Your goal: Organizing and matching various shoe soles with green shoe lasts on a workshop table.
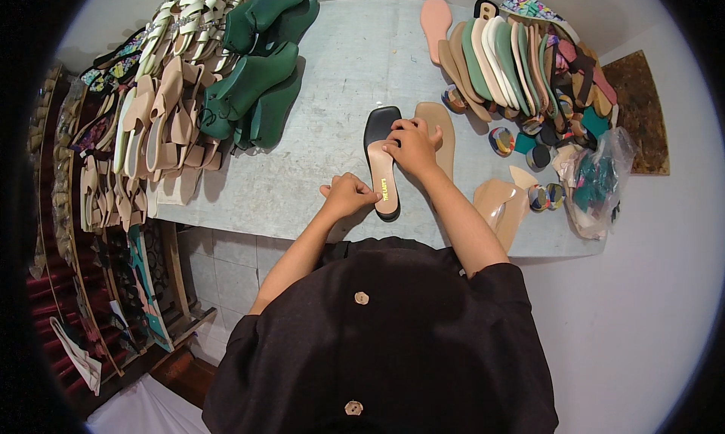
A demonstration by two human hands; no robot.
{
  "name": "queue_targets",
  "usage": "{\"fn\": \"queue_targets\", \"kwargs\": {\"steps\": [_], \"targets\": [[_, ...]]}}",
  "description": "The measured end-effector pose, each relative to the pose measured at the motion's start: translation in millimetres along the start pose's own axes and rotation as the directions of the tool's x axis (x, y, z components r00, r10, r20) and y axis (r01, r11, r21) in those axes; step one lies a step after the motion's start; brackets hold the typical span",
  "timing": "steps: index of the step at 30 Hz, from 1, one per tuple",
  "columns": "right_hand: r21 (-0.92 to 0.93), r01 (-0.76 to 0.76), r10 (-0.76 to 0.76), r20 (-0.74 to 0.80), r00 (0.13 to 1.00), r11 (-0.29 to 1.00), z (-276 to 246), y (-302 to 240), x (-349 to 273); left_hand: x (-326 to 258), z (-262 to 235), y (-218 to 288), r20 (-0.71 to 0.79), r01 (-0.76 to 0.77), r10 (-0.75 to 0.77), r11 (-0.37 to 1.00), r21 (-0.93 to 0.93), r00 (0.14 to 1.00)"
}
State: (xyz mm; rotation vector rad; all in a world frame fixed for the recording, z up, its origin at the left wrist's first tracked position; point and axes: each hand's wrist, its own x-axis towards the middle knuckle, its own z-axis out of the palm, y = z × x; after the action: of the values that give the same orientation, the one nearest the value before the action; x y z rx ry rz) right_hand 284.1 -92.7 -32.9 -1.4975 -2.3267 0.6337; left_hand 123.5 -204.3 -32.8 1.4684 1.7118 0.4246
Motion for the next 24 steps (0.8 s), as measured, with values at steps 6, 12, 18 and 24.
{"fn": "queue_targets", "kwargs": {"steps": [6,12,18,24], "targets": [[-0.032,0.034,-0.035,-0.042,0.998,0.999,-2,-6,-4,-7,-4,17,0.025,0.153,-0.156,0.985,0.081,0.987],[-0.071,0.075,-0.082,-0.107,0.991,0.995,5,-5,-9,-11,-4,16,-0.058,0.054,-0.043,0.979,0.197,0.997],[-0.096,-0.058,0.038,-0.195,0.98,0.994,-4,-10,-9,10,-8,10,0.07,-0.316,0.309,0.898,0.306,0.948],[-0.246,-0.063,0.005,-0.228,0.974,0.967,12,-10,-25,15,3,16,0.177,-0.237,0.172,0.85,0.47,0.969]]}}
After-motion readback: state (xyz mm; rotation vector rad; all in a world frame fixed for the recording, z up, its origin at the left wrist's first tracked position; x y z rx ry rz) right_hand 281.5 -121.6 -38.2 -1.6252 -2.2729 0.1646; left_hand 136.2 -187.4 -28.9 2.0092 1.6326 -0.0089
